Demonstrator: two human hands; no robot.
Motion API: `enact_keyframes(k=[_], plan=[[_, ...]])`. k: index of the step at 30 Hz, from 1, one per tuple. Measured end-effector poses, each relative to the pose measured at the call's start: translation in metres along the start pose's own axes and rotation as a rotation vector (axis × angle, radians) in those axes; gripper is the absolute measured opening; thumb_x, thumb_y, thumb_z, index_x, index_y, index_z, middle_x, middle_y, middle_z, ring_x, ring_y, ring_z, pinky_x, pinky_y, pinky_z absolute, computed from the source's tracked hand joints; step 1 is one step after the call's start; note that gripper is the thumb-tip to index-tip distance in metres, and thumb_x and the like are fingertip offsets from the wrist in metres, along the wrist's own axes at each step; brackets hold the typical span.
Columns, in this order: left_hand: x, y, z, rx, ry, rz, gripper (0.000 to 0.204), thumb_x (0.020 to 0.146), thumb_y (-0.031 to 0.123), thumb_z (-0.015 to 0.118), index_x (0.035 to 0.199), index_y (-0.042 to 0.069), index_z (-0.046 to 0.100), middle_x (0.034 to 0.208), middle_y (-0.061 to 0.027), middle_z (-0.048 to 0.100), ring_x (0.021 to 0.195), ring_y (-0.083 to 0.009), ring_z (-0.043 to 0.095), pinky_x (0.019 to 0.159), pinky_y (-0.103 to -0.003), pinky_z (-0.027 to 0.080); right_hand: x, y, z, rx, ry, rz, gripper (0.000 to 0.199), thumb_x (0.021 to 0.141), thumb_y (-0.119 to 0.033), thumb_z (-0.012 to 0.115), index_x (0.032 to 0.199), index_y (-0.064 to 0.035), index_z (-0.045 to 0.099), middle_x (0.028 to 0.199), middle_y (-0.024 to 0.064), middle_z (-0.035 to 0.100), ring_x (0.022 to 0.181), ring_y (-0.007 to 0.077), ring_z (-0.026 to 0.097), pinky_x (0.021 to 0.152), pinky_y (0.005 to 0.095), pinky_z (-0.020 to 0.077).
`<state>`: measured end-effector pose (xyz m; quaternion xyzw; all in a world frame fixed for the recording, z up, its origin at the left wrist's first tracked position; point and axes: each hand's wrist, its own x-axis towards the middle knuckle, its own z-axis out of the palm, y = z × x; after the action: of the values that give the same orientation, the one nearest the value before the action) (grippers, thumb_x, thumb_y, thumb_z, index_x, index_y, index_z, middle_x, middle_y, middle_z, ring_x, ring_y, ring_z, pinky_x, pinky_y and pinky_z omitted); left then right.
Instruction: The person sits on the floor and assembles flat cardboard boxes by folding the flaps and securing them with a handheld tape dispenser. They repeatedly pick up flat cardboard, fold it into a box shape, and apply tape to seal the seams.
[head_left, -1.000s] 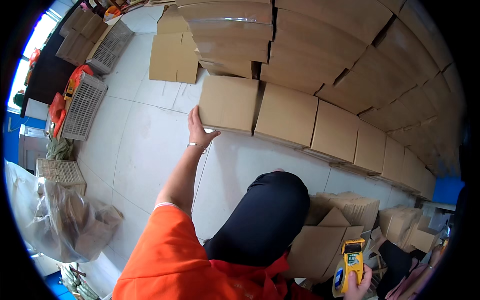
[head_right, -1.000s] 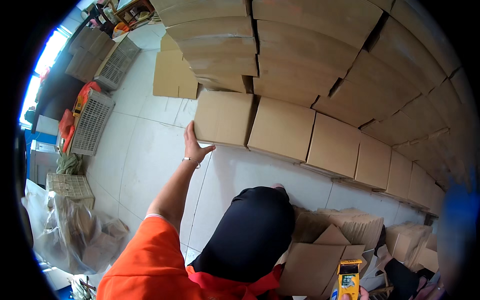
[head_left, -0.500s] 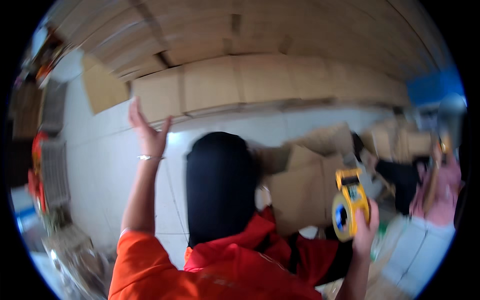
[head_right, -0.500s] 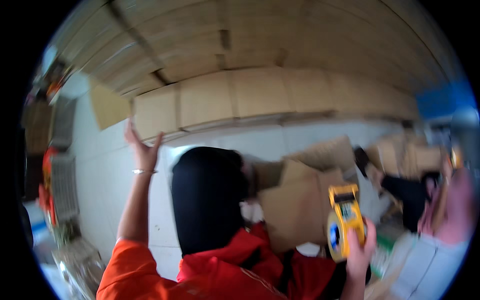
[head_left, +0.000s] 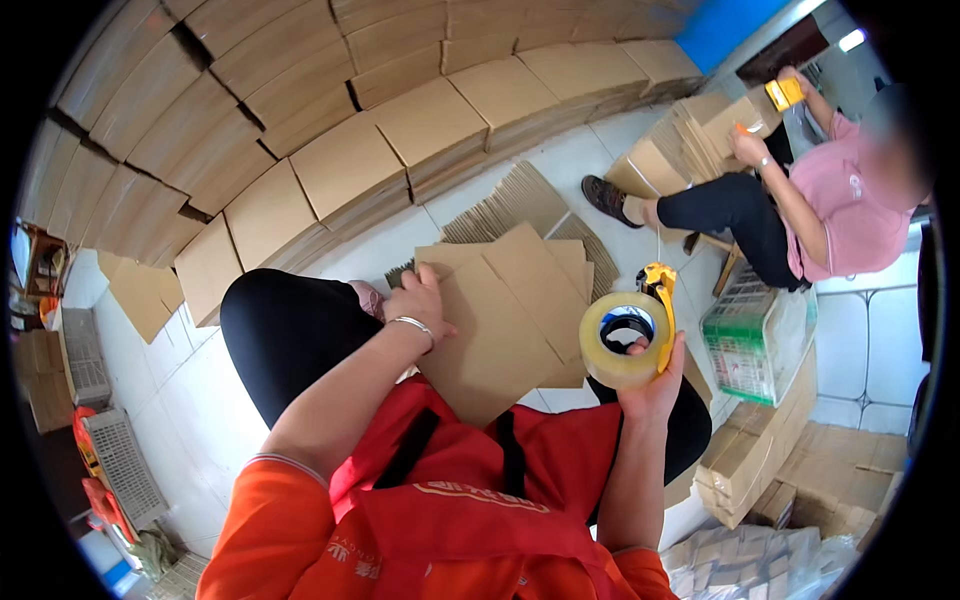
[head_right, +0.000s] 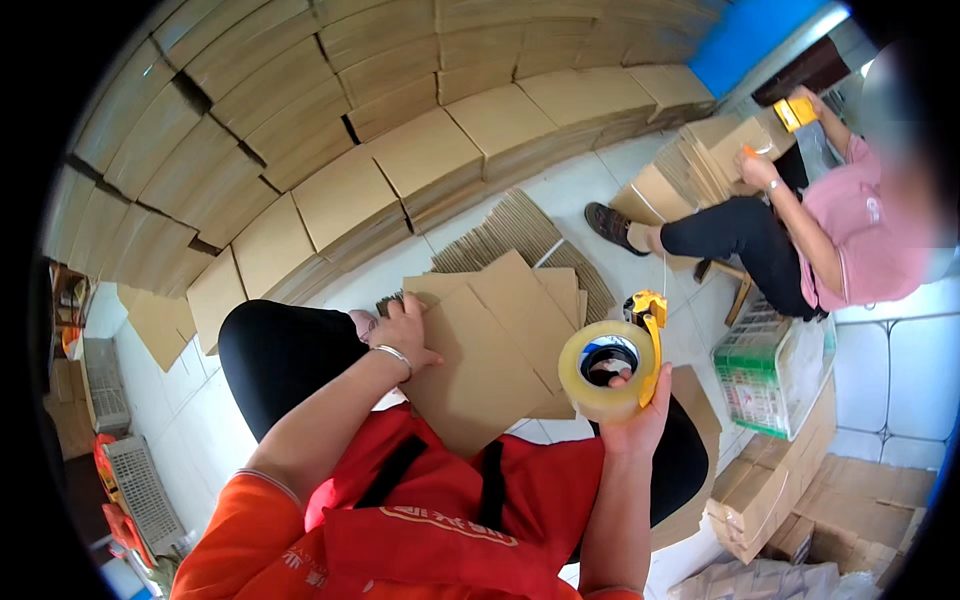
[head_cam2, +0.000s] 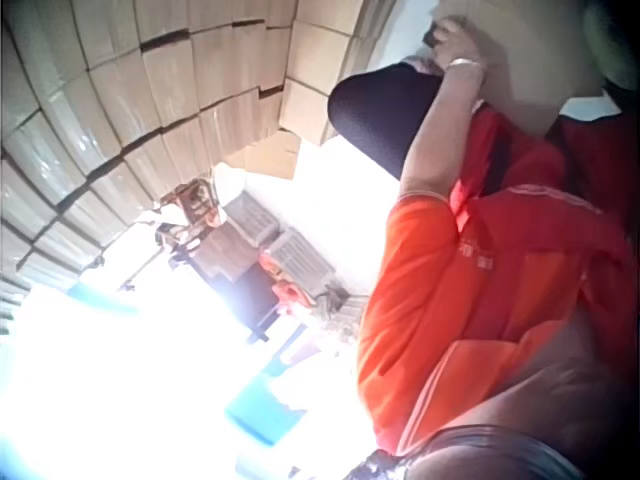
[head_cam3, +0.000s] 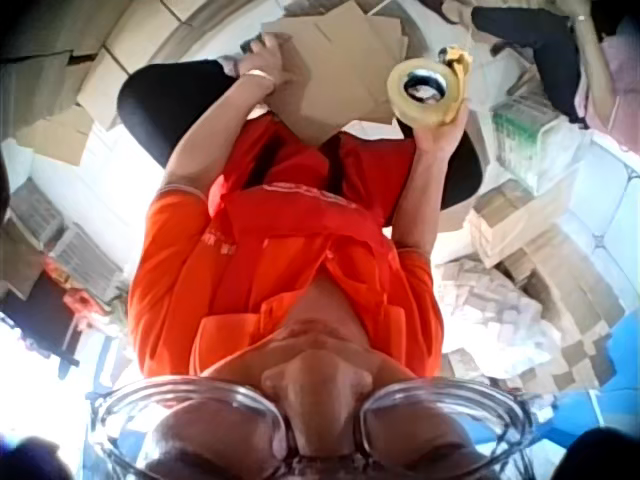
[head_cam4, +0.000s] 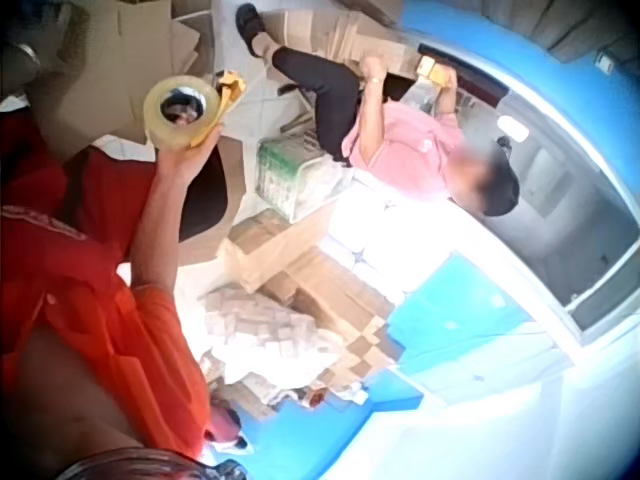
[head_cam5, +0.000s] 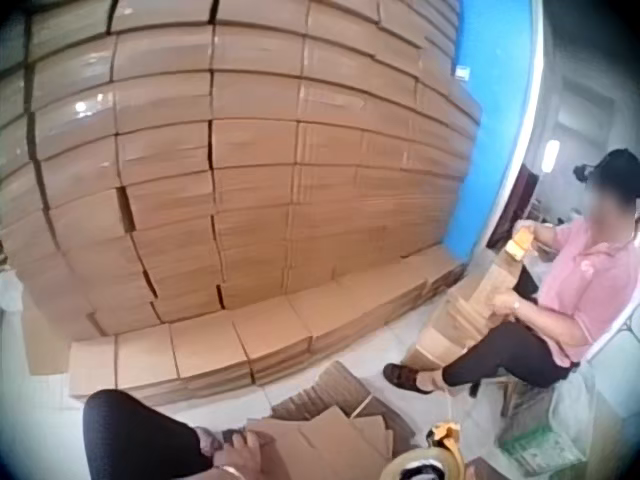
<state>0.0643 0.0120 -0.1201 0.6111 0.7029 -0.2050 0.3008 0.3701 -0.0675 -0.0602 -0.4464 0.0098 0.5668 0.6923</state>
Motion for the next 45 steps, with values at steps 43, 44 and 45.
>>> enact_keyframes(k=[43, 44, 45], plan=[[-0.155, -0.012, -0.067, 0.011, 0.417, 0.887, 0.02, 0.088, 0.024, 0.063, 0.092, 0.005, 0.057, 0.078, -0.0116, 0.064, 0.067, -0.0316, 0.065, 0.059, -0.043, 0.054, 0.003, -0.033, 0.017, -0.832, -0.387, 0.054, 0.074, 0.078, -0.026, 0.079, 0.14, -0.001, 0.046, 0.124, 0.011, 0.06, 0.113, 0.02, 0.057, 0.098, 0.0322, 0.0453], [-0.156, -0.018, -0.068, 0.117, 0.414, 0.848, 0.018, 0.086, 0.022, 0.063, 0.089, 0.005, 0.056, 0.074, -0.0109, 0.063, 0.065, -0.0315, 0.064, 0.058, -0.042, 0.053, 0.004, -0.036, 0.016, -0.863, -0.413, 0.059, 0.075, 0.078, -0.025, 0.079, 0.14, -0.0009, 0.045, 0.124, 0.0115, 0.06, 0.113, 0.0203, 0.057, 0.098, 0.0322, 0.0452], [-0.155, -0.023, -0.069, 0.089, 0.444, 0.822, 0.017, 0.087, 0.021, 0.061, 0.083, 0.006, 0.054, 0.069, -0.0136, 0.061, 0.064, -0.0345, 0.064, 0.057, -0.045, 0.052, 0.0, -0.04, 0.015, -0.941, -0.42, 0.076, 0.08, 0.074, -0.022, 0.082, 0.141, -0.0008, 0.044, 0.125, 0.013, 0.059, 0.113, 0.0205, 0.058, 0.1, 0.0322, 0.0448]])
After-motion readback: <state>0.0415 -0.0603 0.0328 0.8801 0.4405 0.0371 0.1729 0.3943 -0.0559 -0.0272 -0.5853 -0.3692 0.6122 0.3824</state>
